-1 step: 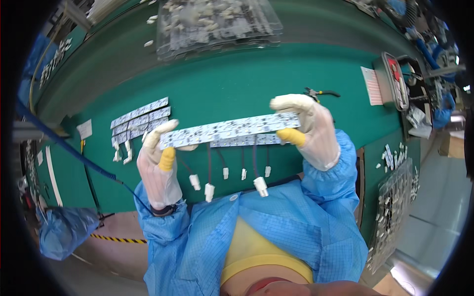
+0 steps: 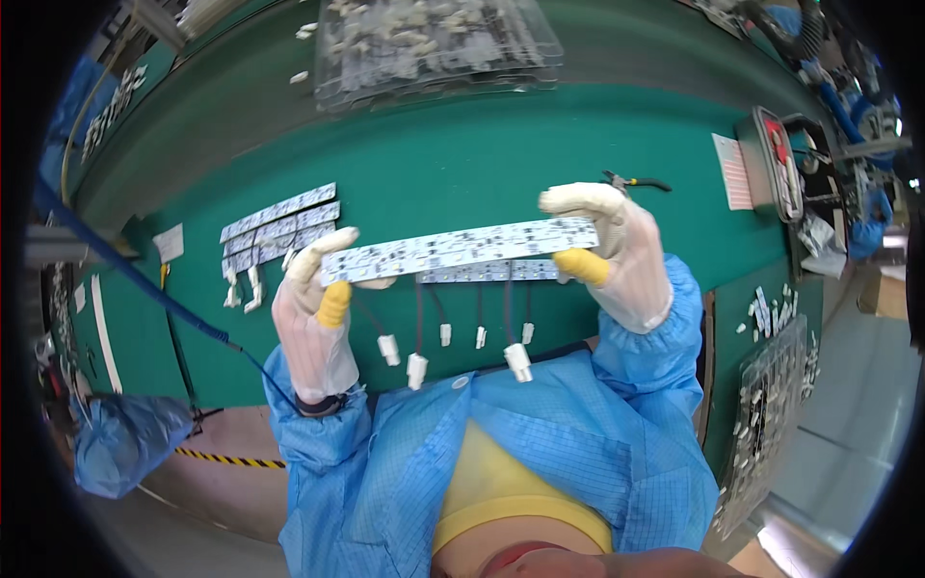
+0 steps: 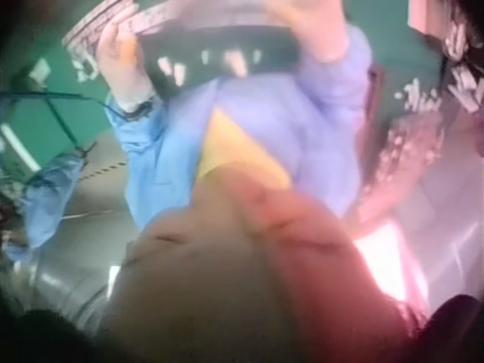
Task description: Assembling LED strips onto a circuit board panel at a manual assembly station.
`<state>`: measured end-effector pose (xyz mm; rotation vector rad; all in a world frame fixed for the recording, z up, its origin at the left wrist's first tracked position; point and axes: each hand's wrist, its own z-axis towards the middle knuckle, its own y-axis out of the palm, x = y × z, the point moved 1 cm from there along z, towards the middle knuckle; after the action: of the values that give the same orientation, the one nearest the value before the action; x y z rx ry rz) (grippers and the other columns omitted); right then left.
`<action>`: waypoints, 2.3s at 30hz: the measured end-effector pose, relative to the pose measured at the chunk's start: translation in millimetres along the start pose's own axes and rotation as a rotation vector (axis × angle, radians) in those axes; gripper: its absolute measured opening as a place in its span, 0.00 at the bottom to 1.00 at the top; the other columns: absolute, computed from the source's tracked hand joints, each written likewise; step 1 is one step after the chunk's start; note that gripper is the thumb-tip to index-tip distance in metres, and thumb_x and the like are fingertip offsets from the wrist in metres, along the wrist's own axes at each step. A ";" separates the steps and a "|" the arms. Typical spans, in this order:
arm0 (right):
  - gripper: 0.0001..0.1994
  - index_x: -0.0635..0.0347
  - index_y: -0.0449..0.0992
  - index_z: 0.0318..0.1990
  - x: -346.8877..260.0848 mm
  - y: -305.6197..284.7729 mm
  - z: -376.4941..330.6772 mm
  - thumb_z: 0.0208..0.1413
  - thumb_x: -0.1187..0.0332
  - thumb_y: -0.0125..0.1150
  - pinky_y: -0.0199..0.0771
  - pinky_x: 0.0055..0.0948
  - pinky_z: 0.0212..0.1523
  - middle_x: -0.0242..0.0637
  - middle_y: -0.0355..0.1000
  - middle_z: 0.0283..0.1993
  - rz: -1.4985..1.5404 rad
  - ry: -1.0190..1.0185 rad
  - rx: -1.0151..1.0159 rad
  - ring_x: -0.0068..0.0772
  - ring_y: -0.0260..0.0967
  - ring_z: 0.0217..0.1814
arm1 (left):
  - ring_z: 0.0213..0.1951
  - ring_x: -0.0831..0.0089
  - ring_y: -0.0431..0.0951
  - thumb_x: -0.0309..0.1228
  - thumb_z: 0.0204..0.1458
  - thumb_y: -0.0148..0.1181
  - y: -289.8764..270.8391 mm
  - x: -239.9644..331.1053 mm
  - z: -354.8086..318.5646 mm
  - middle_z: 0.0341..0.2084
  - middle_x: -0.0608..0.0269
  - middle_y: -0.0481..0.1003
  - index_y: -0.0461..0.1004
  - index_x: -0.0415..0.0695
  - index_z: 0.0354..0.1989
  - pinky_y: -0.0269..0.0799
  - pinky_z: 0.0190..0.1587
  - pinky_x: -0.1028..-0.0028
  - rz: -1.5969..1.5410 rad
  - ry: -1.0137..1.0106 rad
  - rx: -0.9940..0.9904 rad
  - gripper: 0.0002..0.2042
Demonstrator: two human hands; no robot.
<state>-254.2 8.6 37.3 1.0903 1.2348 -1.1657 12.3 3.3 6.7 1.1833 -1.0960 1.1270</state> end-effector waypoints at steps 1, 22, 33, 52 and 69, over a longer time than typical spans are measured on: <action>0.28 0.69 0.67 0.47 -1.0 -0.5 0.3 0.41 0.61 0.70 0.68 0.16 0.23 0.39 0.70 0.35 0.030 0.018 -0.002 0.21 0.68 0.26 | 0.33 0.76 0.74 0.48 0.49 0.59 0.0 1.7 -0.3 0.27 0.59 0.76 0.66 0.31 0.49 0.66 0.39 0.79 0.043 -0.006 -0.006 0.30; 0.20 0.68 0.67 0.46 7.9 -15.7 -0.6 0.54 0.60 0.59 0.63 0.13 0.19 0.38 0.69 0.27 0.212 -0.045 0.007 0.18 0.64 0.19 | 0.38 0.71 0.77 0.39 0.40 0.67 2.8 8.0 -4.1 0.36 0.54 0.76 0.68 0.31 0.47 0.72 0.43 0.75 -0.090 -0.011 -0.073 0.28; 0.24 0.67 0.69 0.44 2.8 -13.0 -5.9 0.50 0.53 0.61 0.62 0.11 0.20 0.34 0.68 0.28 0.185 -0.003 0.028 0.15 0.65 0.22 | 0.35 0.71 0.78 0.41 0.41 0.66 0.5 5.2 -6.8 0.33 0.53 0.76 0.69 0.31 0.45 0.73 0.41 0.76 -0.029 0.003 -0.086 0.28; 0.21 0.67 0.66 0.48 2.1 -12.5 -5.3 0.53 0.60 0.59 0.62 0.14 0.19 0.36 0.69 0.29 0.146 -0.021 0.126 0.19 0.66 0.21 | 0.35 0.73 0.78 0.35 0.39 0.68 -5.1 12.9 -8.1 0.36 0.57 0.77 0.73 0.34 0.43 0.74 0.39 0.77 0.005 0.009 -0.160 0.23; 0.24 0.68 0.66 0.48 3.0 -12.9 -3.7 0.50 0.59 0.63 0.60 0.12 0.16 0.36 0.69 0.31 0.219 -0.028 0.083 0.16 0.64 0.19 | 0.37 0.67 0.79 0.40 0.38 0.68 -13.3 8.8 -3.6 0.39 0.52 0.75 0.72 0.32 0.43 0.74 0.41 0.75 0.206 0.223 -0.145 0.27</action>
<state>-267.4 10.8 34.4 1.2339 1.0248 -1.0681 26.7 6.8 13.7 0.8240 -1.1239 1.2810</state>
